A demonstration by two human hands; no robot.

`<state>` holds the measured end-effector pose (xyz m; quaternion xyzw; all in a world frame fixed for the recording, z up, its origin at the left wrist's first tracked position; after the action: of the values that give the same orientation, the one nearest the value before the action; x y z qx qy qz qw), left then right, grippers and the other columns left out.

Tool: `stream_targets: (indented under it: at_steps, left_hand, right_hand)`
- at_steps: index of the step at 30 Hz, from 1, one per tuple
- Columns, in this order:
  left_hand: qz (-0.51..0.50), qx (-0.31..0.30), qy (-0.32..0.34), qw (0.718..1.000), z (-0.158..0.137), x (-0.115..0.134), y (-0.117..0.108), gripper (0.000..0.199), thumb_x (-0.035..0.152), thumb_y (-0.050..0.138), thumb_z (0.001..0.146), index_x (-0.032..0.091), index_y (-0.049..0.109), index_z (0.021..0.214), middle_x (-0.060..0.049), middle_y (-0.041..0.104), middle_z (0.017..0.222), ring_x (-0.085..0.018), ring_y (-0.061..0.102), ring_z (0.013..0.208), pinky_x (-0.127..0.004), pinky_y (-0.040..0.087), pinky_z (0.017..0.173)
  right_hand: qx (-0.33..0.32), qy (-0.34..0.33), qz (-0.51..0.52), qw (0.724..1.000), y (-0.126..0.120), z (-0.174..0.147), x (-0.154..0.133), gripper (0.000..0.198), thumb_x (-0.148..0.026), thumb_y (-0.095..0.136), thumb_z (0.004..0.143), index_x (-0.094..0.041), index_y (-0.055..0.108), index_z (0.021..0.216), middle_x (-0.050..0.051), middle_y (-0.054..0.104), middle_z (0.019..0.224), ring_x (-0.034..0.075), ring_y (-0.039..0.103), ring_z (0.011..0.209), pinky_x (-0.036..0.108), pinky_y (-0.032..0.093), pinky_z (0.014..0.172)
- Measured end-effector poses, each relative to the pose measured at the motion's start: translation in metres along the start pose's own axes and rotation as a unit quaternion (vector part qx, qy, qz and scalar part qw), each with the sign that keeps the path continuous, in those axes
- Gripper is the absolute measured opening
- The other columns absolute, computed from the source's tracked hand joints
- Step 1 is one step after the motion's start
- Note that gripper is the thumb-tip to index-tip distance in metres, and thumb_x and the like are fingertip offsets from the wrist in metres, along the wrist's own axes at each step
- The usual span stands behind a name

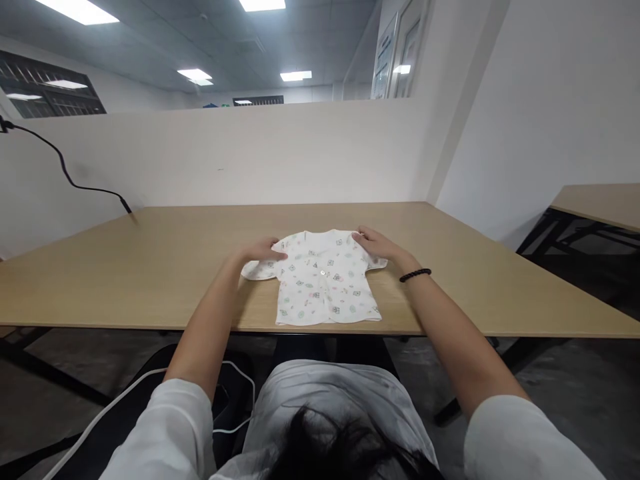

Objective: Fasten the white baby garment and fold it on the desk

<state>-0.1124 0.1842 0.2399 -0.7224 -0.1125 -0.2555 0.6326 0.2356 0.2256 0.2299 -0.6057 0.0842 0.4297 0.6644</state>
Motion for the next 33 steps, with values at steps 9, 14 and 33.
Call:
stream_targets:
  at_steps: [9, 14, 33]
  left_hand:
    - [-0.081, -0.065, 0.056, 0.993, -0.027, 0.035, -0.045, 0.033, 0.041, 0.08, 0.064, 0.018, 0.075, 0.088, -0.004, 0.074, 0.083, -0.02, 0.067, 0.075, -0.023, 0.049, 0.063]
    - [-0.076, 0.292, 0.121, 0.946, -0.032, 0.047, -0.079, 0.024, 0.036, 0.071, 0.072, 0.014, 0.075, 0.08, -0.002, 0.067, 0.072, -0.015, 0.058, 0.067, -0.021, 0.041, 0.058]
    - [0.068, 0.04, 0.064, 0.995, -0.192, -0.016, 0.072, 0.075, 0.06, 0.054, 0.09, 0.031, 0.032, 0.155, -0.008, 0.038, 0.156, -0.03, 0.036, 0.143, -0.044, 0.034, 0.116]
  right_hand:
    - [-0.126, 0.001, -0.036, 0.991, -0.062, -0.025, -0.041, 0.042, -0.058, 0.075, 0.073, -0.021, 0.057, 0.068, -0.001, 0.05, 0.061, 0.015, 0.045, 0.056, 0.027, 0.033, 0.052]
    - [0.217, -0.137, -0.035, 0.966, -0.094, -0.029, -0.073, 0.023, -0.042, 0.062, 0.086, -0.02, 0.065, 0.082, 0.004, 0.064, 0.081, 0.02, 0.056, 0.076, 0.031, 0.042, 0.066]
    - [-0.046, -0.036, -0.065, 0.996, -0.003, -0.202, -0.017, 0.054, -0.064, 0.051, 0.092, -0.027, 0.066, 0.127, 0.011, 0.063, 0.132, 0.031, 0.054, 0.125, 0.046, 0.042, 0.107]
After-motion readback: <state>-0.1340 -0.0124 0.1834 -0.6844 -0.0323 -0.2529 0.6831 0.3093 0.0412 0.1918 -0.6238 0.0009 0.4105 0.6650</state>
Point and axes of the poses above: each hand's wrist, its own z-axis towards the middle knuckle, its own y-axis out of the palm, x = y × z, the point moved 3 cm from there along z, towards the middle knuckle
